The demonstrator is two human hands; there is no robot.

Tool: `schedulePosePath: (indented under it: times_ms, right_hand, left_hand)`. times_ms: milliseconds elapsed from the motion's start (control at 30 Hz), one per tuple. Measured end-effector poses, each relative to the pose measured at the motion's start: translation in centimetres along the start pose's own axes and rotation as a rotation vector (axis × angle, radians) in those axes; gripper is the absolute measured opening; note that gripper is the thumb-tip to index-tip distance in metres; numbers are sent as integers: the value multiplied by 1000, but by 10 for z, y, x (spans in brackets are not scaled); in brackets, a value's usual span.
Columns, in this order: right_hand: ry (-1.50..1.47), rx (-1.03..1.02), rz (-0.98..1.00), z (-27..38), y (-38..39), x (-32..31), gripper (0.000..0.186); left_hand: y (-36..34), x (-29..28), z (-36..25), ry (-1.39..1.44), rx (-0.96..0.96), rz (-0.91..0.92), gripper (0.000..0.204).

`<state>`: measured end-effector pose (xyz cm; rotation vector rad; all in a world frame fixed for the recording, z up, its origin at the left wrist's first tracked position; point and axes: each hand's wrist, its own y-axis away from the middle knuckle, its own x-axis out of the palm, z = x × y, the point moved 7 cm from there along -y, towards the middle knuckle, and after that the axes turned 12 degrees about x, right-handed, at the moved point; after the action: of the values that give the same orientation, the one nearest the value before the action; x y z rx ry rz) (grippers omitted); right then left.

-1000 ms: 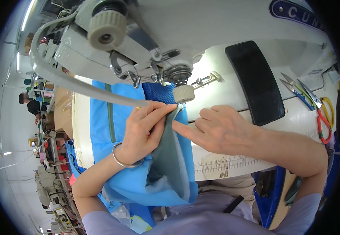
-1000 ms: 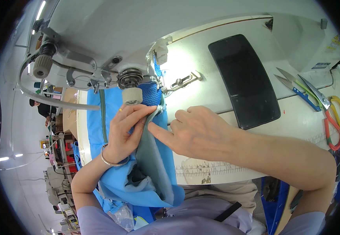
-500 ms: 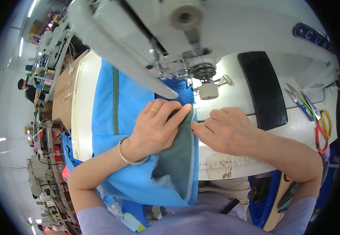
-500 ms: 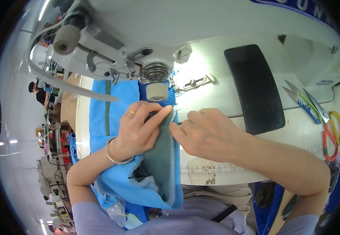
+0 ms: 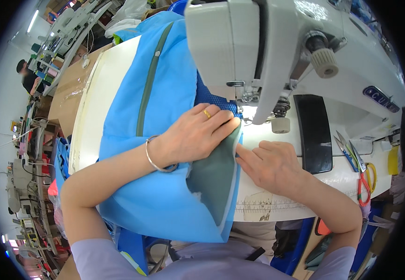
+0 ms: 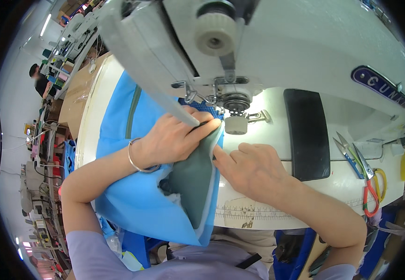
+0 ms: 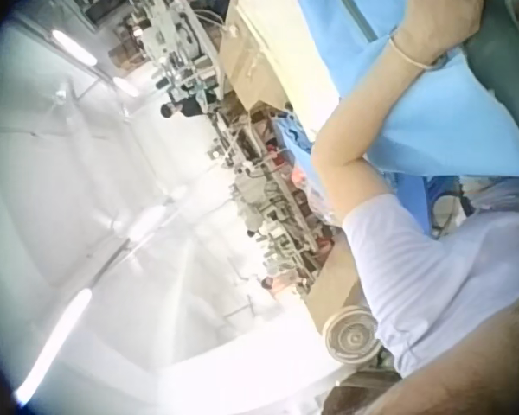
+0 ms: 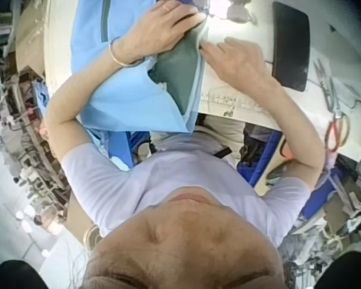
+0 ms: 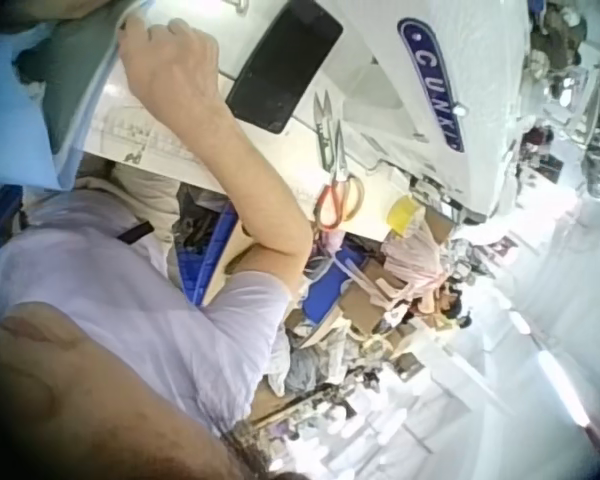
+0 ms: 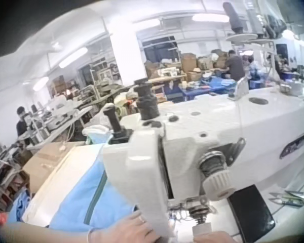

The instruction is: The person operates an industrial sewing machine to stitch a blue fabric bag. They align the edges of the bag, guide the material under the needle, and sew along the seams. The person repeatedly adjusts the fabric and rotates the bag to sew different sections.

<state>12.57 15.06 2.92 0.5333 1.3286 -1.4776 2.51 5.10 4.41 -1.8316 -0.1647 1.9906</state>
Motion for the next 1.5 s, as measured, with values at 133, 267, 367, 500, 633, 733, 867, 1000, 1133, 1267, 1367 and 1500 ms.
schedulePosePath:
  times_ms: [133,267,367,500,633,733,867,1000,1133,1267,1367,1500]
  right_hand:
    - [6,-23,-9,1,-1,-1,29]
    - [9,-49,-9,1,2,0,28]
    - [17,-68,-4,3,2,0,28]
    - [62,-54,35,3,3,1,30]
    - [34,-55,14,3,3,0,28]
    - [50,-24,-4,2,2,2,22]
    - [44,0,-1,0,2,2,22]
    - [43,2,-17,0,2,3,22]
    - [37,-6,-17,1,2,3,23]
    - [33,-31,9,4,1,3,25]
    - [37,-30,-12,2,2,2,25]
    - [55,-33,-24,2,2,4,24]
  left_hand:
    - [1,2,6,3,51,-81,40]
    - [-2,0,5,33,6,-66,41]
    - [-4,-5,3,78,-57,-40,41]
    - [-10,-3,4,103,-112,45,44]
    - [-13,-8,1,72,-110,66,46]
    - [-11,-4,0,89,-137,107,47]
    - [-10,-5,1,130,-169,91,48]
    - [-8,-8,-3,104,-133,-5,42]
    - [-7,-3,-1,132,-175,6,45]
    - [-6,0,-1,155,-244,88,50]
    - [-8,0,-2,140,-212,89,51]
    - [-6,4,-2,149,-181,101,51]
